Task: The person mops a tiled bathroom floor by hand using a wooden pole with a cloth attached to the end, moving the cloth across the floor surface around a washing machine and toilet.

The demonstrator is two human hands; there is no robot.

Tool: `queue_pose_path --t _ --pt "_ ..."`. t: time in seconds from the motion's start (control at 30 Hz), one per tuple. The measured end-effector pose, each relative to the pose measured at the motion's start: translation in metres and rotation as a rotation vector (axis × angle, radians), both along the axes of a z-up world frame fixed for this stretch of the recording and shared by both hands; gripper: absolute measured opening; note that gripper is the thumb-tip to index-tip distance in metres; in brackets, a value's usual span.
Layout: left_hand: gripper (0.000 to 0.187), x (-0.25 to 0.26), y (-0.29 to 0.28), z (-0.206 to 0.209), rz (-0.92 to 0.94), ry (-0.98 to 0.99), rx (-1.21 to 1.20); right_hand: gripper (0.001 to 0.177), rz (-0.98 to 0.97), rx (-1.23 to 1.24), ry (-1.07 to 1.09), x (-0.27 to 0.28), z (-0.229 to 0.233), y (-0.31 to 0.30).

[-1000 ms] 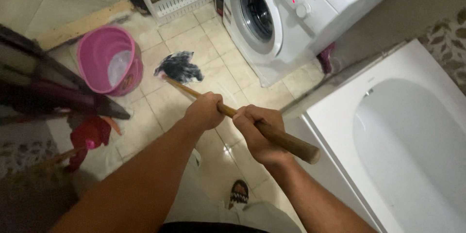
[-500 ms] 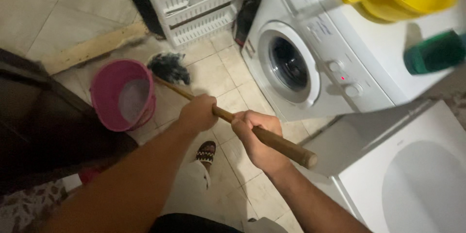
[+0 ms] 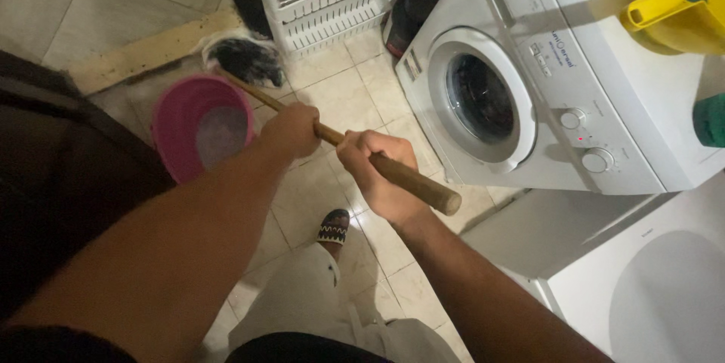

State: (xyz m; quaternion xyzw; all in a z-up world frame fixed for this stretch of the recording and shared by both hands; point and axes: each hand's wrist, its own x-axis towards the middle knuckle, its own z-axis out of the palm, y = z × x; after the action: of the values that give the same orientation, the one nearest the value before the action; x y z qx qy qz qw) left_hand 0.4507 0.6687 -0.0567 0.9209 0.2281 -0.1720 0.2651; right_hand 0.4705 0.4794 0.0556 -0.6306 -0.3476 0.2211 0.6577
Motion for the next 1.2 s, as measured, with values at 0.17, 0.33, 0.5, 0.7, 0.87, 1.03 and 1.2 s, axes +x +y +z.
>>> queue_pose_path --t 0.17,0.33,0.5,0.7,0.87,1.03,1.2 --pt "0.020 0.000 0.011 -0.004 -0.065 -0.028 0.018 0.035 0.004 -0.068 0.078 -0.003 0.001 0.002" --pt "0.016 -0.011 -0.008 -0.002 -0.075 -0.138 0.038 0.030 0.006 -0.061 0.084 -0.018 0.005 -0.014" --pt "0.021 -0.031 -0.049 0.033 -0.115 -0.183 -0.049 0.038 -0.036 -0.073 0.122 -0.039 0.014 -0.052" --pt "0.025 -0.053 -0.111 0.059 -0.146 -0.219 -0.173 0.041 -0.091 -0.078 0.148 -0.070 0.037 -0.122" --pt "0.025 -0.069 -0.168 0.025 -0.233 -0.184 -0.211 0.026 -0.201 -0.270 0.058 -0.098 0.065 -0.188" --pt "0.027 -0.072 -0.247 -0.001 -0.288 -0.146 -0.202 0.031 -0.342 -0.428 -0.032 -0.120 0.090 -0.262" --pt "0.035 -0.088 -0.341 0.014 -0.353 -0.160 -0.262 0.033 -0.431 -0.467 -0.100 -0.156 0.107 -0.340"
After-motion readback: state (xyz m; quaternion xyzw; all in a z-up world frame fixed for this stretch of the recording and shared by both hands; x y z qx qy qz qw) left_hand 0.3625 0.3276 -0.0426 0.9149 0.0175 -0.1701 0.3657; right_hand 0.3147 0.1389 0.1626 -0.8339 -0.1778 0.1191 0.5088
